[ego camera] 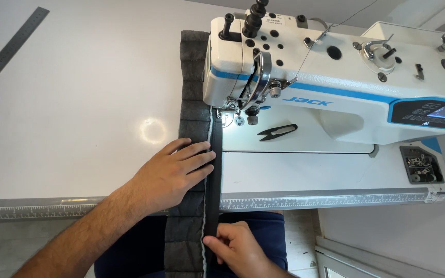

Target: Aligning a black strap onto a green quilted fabric strip at a sewing station

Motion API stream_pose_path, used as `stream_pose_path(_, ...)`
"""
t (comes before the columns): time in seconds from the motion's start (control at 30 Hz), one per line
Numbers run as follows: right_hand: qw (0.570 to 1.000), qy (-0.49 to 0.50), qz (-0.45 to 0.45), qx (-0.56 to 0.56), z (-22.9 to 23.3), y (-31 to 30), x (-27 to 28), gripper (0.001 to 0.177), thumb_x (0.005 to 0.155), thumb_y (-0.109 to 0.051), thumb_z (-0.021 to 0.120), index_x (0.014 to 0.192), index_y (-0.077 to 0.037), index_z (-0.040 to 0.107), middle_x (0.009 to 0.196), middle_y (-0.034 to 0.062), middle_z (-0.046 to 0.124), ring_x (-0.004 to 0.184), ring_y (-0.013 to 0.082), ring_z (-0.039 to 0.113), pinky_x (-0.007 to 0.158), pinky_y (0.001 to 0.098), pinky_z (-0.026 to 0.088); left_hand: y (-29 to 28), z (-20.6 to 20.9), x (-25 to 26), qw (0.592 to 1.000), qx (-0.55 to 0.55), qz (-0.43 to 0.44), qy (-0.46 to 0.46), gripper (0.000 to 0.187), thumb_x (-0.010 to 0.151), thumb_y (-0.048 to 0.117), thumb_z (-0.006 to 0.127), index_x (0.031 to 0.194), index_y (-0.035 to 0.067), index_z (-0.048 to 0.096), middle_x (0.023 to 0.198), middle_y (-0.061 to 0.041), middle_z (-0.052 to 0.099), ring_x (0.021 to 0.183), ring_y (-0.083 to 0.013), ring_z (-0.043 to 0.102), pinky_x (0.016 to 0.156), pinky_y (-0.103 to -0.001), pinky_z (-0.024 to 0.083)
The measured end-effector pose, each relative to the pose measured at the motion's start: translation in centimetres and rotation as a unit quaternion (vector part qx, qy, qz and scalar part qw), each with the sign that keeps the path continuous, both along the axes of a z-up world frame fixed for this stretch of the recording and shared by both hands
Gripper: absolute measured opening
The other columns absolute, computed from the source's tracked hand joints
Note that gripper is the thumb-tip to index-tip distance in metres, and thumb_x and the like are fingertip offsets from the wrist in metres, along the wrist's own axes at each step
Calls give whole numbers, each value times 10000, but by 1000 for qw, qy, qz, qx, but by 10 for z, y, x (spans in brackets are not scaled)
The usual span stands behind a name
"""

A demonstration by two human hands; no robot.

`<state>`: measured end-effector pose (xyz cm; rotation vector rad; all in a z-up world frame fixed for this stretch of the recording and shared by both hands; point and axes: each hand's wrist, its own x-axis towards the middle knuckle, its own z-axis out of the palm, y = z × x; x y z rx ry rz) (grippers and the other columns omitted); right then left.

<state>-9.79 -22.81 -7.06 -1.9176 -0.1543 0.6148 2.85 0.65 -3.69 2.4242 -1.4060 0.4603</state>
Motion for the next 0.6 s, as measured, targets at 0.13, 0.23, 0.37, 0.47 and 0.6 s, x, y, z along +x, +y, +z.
stream_pose_path(0.13,890,-438,-14,-128,32,-16,47,294,909,-389,748,776,-139,667,668,-18,646,552,147,596,555,324,463,2,-1,1,1000,-9,-2,4,341,890,25,591,1212,70,696,1409,-115,631,1393,-333,509,1095,-527,402)
stream_pose_path(0.23,805,-564,59,-175,58,-14,93,257,925,-86,764,1159,-21,680,1254,141,722,1137,287,702,862,387,466,-1,5,-5,999,-29,2,-15,280,938,22,580,1185,54,708,1377,-125,657,1370,-328,541,1066,-497,433)
stream_pose_path(0.37,767,-604,133,-171,48,-12,118,225,976,-131,673,1163,-14,723,1217,147,742,1149,389,677,823,444,533,-4,11,-1,998,-68,14,0,247,1045,97,471,1135,62,699,1188,-132,704,1247,-313,625,1064,-533,439)
stream_pose_path(0.47,756,-604,155,-199,44,-13,116,267,988,-162,658,1215,-31,707,1242,135,724,1154,374,654,812,431,516,-3,11,-2,997,-69,12,16,242,1030,80,483,1112,48,709,1172,-148,710,1231,-329,631,1054,-544,439)
stream_pose_path(0.6,746,-601,173,-228,45,-17,123,303,1017,-219,620,1252,-41,690,1267,129,706,1145,360,627,805,420,491,-3,11,3,999,-45,13,20,232,1018,72,491,1097,50,708,1182,-147,704,1255,-329,615,1060,-540,428)
